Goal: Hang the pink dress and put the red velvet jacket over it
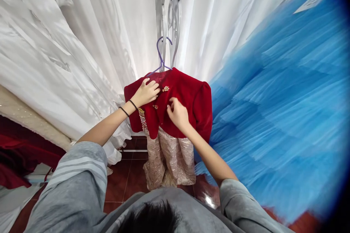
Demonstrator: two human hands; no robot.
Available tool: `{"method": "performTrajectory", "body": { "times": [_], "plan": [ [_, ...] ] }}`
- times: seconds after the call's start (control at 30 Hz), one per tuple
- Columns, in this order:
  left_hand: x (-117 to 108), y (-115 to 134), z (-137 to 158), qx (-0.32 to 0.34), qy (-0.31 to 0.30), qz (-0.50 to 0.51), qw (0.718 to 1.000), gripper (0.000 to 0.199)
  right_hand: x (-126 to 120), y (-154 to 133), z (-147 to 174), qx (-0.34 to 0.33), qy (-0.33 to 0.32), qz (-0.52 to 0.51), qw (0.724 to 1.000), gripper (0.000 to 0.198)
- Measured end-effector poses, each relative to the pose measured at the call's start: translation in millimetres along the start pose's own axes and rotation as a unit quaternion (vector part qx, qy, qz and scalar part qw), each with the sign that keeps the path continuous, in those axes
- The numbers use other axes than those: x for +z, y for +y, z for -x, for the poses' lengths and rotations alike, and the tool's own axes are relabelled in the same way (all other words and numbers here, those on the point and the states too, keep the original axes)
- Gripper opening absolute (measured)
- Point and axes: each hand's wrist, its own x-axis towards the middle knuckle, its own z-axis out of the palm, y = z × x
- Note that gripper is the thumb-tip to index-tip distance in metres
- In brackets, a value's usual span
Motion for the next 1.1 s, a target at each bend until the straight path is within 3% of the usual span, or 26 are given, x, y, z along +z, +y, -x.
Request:
{"method": "performTrajectory", "body": {
  "times": [0.13,0.23,0.33,0.43,0.5,0.53,0.6,0.67,0.7,0.77,0.83,0.97,1.1],
  "plan": [
    [7.9,16.6,-10.5,-0.021,-0.058,0.005,0.998,0.032,44.3,-18.0,25.2,0.004,-0.053,0.106,0.993,0.031],
    [9.4,21.6,-20.1,-0.031,-0.088,0.015,0.996,0.032,62.5,-18.2,11.3,0.021,-0.017,0.134,0.991,0.046],
    [-3.0,19.9,-25.0,-0.032,-0.097,0.022,0.994,0.033,58.5,-1.4,-3.8,0.081,-0.004,0.116,0.990,0.048],
    [-26.5,15.0,-27.9,-0.033,-0.052,0.048,0.997,0.032,36.4,18.3,1.8,0.077,-0.006,0.013,0.997,0.034],
    [-39.7,13.1,-30.4,-0.037,-0.006,0.051,0.998,0.032,11.7,24.8,14.2,0.072,0.073,-0.112,0.988,0.024],
    [-43.4,13.3,-31.9,-0.041,0.016,0.049,0.998,0.034,-3.3,25.4,20.9,0.073,0.144,-0.178,0.971,0.020],
    [-43.3,16.5,-34.7,-0.045,0.033,0.044,0.997,0.038,-35.5,21.5,32.3,0.074,0.304,-0.273,0.910,0.016],
    [-35.7,22.6,-37.3,-0.047,-0.002,0.046,0.998,0.038,-62.9,12.2,39.5,0.071,0.416,-0.294,0.858,0.017],
    [-31.1,25.9,-38.7,-0.050,-0.030,0.049,0.997,0.037,-71.4,5.9,41.7,0.068,0.425,-0.286,0.856,0.018],
    [-24.1,31.1,-42.3,-0.067,-0.075,0.060,0.993,0.034,-72.6,-9.7,43.8,0.059,0.336,-0.278,0.898,0.016],
    [-22.7,32.4,-47.3,-0.096,-0.086,0.075,0.989,0.031,-51.2,-27.5,42.8,0.045,0.202,-0.287,0.935,0.018],
    [-28.6,24.6,-56.7,-0.160,-0.077,0.113,0.978,0.023,30.7,-51.4,26.9,-0.021,0.073,-0.301,0.950,0.036],
    [-30.4,15.6,-55.9,-0.171,-0.073,0.144,0.972,0.022,91.2,-38.8,8.4,-0.063,-0.125,-0.263,0.955,0.071]
  ]
}}
